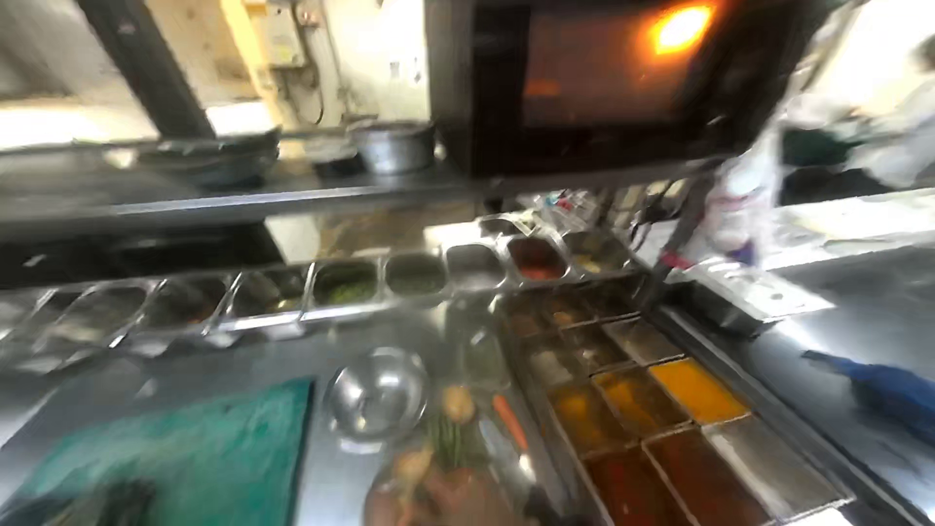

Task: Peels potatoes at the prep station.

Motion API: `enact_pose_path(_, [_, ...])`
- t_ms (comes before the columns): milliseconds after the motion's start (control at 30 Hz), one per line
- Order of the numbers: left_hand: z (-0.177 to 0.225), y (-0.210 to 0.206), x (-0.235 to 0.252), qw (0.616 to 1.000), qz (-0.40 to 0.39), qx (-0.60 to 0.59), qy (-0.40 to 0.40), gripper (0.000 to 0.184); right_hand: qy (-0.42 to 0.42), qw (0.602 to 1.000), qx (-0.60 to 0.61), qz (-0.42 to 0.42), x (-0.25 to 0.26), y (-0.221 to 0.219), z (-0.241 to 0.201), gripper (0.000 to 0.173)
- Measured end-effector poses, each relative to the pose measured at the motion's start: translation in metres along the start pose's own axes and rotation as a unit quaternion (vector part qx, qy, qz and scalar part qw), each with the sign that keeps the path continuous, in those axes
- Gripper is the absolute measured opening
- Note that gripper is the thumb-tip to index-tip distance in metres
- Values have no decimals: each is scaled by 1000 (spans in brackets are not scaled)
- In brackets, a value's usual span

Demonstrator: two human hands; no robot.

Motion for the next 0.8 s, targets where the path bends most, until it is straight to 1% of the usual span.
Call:
enact_pose_path(67, [-18, 26, 24, 999, -10, -30, 12, 40, 45, 998, -46, 8, 0, -3, 7, 48])
enact_pose_path(100, [-18, 31, 28, 1000, -7, -24, 16, 40, 58, 997, -39, 16, 4, -5, 9, 50])
enact_pose_path(133, [-15, 33, 30, 1000, -13, -14, 21, 40, 55, 998, -7, 14, 9, -4, 10, 52])
enact_pose_path(167, [-12, 34, 33, 999, -29, 0, 27, 43, 23, 998, 52, -18, 15, 0, 11, 51])
enact_pose_path(233, [-7, 42, 38, 997, -68, 41, 21, 50, -65, 974, 182, -121, 24, 8, 9, 54])
enact_pose_path(267, [-6, 45, 38, 996, -68, 52, 5, 49, -91, 960, 213, -157, 26, 10, 7, 54])
enact_pose_path(300, [-5, 45, 37, 997, -51, 52, -19, 46, -105, 954, 218, -175, 26, 11, 3, 53])
enact_pose_path(333, [-6, 43, 37, 998, -20, 38, -42, 42, -104, 958, 205, -172, 24, 9, -1, 57])
enact_pose_path(367, [-7, 40, 35, 998, 8, 16, -54, 39, -90, 969, 179, -143, 21, 6, -4, 60])
enact_pose_path(400, [-7, 36, 33, 998, 28, -9, -54, 37, -58, 984, 143, -86, 17, 3, -5, 62])
enact_pose_path(433, [-7, 33, 29, 998, 42, -30, -46, 37, -9, 995, 104, -6, 14, -3, -4, 63])
enact_pose_path(467, [-8, 30, 26, 997, 49, -48, -36, 38, 41, 995, 64, 65, 12, -9, -2, 63])
enact_pose_path(500, [-9, 29, 21, 996, 50, -62, -24, 40, 85, 989, 23, 115, 11, -12, -2, 64])
enact_pose_path(533, [-9, 29, 17, 997, 45, -69, -12, 38, 122, 982, -12, 143, 12, -13, -1, 66])
enact_pose_path(600, [-7, 34, 12, 999, 39, -36, 5, 34, 160, 974, -48, 156, 13, -13, -1, 68])
enact_pose_path(633, [-4, 37, 11, 999, 37, 4, 5, 36, 159, 976, -42, 143, 15, -10, -1, 66])
enact_pose_path(667, [-1, 40, 11, 998, 37, 53, -6, 39, 141, 984, -12, 107, 16, -7, -2, 62])
enact_pose_path(700, [4, 43, 11, 994, 27, 102, -21, 42, 111, 992, 38, 53, 18, -4, -3, 60])
enact_pose_path(767, [15, 48, 8, 980, -15, 193, -51, 49, 50, 987, 136, -67, 26, 6, -6, 63])
enact_pose_path(800, [20, 50, 6, 972, -35, 224, -64, 54, 33, 980, 162, -109, 29, 10, -8, 68])
Point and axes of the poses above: each hand's wrist, its own x-axis towards the middle knuckle, its own y-axis out of the back of the hand, z = x × y, the point moved 2 cm from there along x, towards the middle knuckle, and after that the axes turned 1 degree about -y, right-handed, at the moved point
